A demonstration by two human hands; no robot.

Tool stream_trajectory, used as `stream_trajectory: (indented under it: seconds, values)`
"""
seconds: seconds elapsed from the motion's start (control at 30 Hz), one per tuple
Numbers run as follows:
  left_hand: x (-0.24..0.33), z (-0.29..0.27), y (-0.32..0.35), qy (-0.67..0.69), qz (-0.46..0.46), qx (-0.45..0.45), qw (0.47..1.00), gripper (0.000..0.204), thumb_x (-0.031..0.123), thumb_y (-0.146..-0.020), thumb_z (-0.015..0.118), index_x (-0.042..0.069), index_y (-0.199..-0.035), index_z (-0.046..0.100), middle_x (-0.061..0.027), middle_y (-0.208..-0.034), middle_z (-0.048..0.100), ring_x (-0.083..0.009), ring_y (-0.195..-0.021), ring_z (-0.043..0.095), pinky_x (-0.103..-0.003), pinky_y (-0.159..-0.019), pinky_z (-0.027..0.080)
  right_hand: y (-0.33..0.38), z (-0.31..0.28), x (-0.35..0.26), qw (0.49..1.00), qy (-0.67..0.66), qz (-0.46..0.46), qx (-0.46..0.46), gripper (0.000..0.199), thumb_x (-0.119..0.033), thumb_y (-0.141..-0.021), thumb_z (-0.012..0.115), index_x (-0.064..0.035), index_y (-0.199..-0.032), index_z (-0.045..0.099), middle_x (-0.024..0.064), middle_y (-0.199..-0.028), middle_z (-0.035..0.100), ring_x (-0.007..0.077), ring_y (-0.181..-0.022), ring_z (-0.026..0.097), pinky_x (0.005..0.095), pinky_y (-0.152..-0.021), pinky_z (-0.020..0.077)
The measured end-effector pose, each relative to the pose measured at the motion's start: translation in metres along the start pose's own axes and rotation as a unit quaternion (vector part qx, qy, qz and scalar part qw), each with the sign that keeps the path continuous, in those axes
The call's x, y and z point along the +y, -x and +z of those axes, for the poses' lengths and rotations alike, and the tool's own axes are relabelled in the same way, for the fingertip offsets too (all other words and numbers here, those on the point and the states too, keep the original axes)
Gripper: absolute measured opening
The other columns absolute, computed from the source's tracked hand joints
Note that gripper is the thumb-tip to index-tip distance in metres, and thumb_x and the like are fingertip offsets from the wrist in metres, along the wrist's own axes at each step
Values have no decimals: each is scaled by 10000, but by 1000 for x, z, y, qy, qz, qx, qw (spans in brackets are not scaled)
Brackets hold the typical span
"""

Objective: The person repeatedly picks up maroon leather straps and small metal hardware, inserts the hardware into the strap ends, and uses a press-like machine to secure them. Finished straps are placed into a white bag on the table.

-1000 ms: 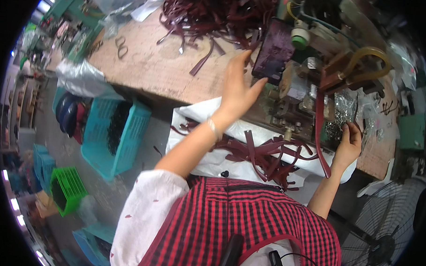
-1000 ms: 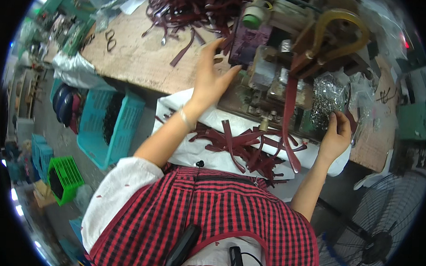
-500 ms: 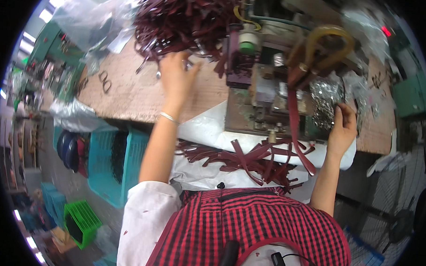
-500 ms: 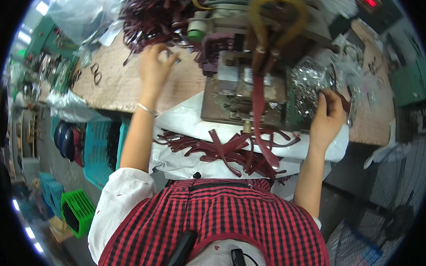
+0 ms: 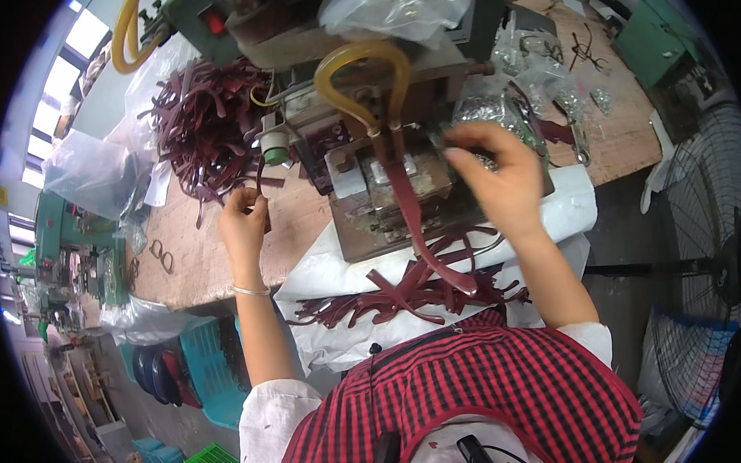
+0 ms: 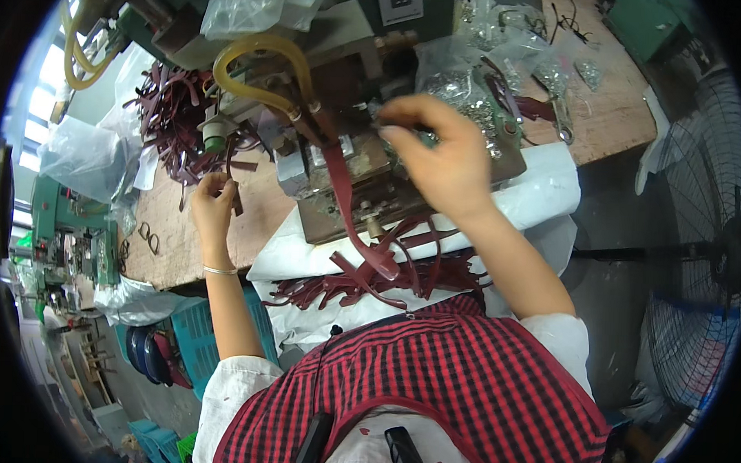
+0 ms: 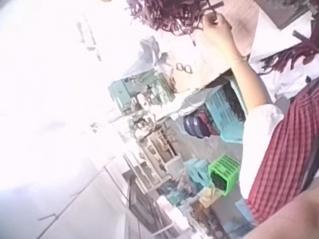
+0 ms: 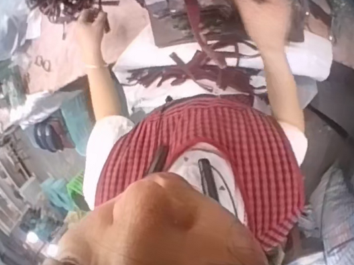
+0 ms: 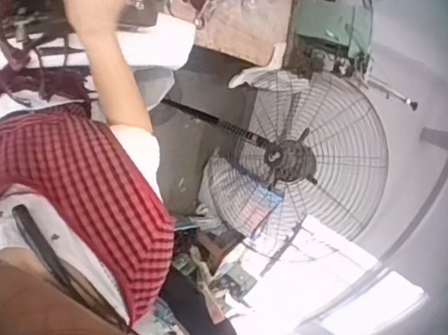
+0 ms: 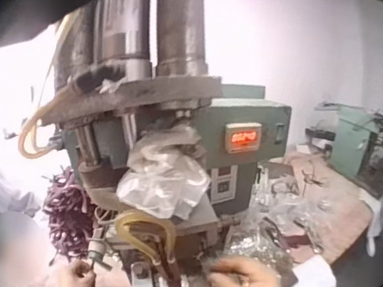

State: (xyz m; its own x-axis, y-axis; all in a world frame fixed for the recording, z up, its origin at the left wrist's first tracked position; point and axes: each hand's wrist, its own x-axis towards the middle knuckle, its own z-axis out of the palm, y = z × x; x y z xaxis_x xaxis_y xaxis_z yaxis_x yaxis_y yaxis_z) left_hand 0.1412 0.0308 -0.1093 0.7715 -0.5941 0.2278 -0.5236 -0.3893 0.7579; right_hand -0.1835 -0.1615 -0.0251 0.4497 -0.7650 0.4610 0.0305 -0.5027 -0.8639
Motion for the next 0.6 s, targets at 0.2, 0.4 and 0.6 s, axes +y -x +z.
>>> stream_trajectory:
  seconds: [0.2, 0.4, 0.6]
  values:
    - [61, 21, 39, 352, 34, 81, 932, 151, 137, -1004, 607, 12, -1038, 686, -75, -776, 685, -100, -619, 601, -203, -513, 421, -1, 45, 1, 987, -143, 78, 17, 352, -19, -823, 710, 39, -1150, 592, 88, -909, 707, 124, -886, 657, 274, -833, 498]
    - [185, -10, 32, 353, 346, 78, 866, 146, 98, -1027, 552, -25, -1001, 626, -166, -914, 717, -149, -704, 639, -232, -566, 493, -6, 53, -22, 956, -261, 134, 0, 375, -1, -841, 684, 31, -1197, 572, 66, -893, 707, 104, -879, 646, 250, -826, 490]
    - [185, -3, 53, 345, 321, 83, 878, 97, 7, -983, 566, -53, -965, 640, -202, -913, 711, -206, -719, 656, -303, -674, 541, 21, 22, -46, 976, -186, 57, -96, 463, -3, -894, 613, 33, -1344, 512, 112, -1277, 617, 197, -1224, 566, 329, -1035, 429]
